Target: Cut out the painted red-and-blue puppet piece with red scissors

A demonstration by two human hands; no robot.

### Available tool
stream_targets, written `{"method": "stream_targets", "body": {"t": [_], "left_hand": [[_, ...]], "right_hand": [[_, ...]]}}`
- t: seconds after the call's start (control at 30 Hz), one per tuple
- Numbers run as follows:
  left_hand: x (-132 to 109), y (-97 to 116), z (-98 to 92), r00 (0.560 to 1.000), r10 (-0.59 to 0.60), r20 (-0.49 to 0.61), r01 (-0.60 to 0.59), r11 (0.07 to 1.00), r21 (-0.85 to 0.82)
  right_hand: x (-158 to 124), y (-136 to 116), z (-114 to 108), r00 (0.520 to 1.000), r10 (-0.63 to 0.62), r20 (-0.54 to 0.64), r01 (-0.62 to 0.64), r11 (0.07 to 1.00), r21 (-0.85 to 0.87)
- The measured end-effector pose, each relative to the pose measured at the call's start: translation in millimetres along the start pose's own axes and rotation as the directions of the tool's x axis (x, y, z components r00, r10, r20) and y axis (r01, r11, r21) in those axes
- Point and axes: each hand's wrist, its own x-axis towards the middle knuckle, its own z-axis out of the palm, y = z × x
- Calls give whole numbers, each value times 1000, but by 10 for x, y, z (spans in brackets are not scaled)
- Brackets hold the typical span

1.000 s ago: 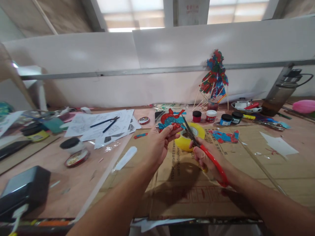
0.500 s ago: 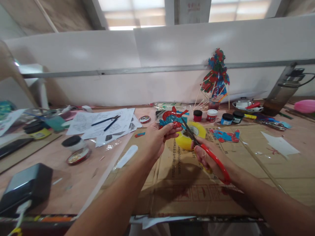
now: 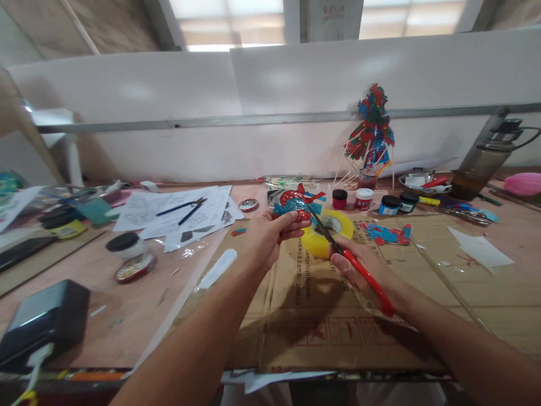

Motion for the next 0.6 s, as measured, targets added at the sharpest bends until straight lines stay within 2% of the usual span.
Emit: {"method": "stream_targets", "body": {"t": [0.6], "left_hand": [[8, 28, -21, 1000, -17, -22, 17, 1000, -10]], "right_hand": [[-12, 17, 22, 999, -34, -16, 34, 999, 12]]}}
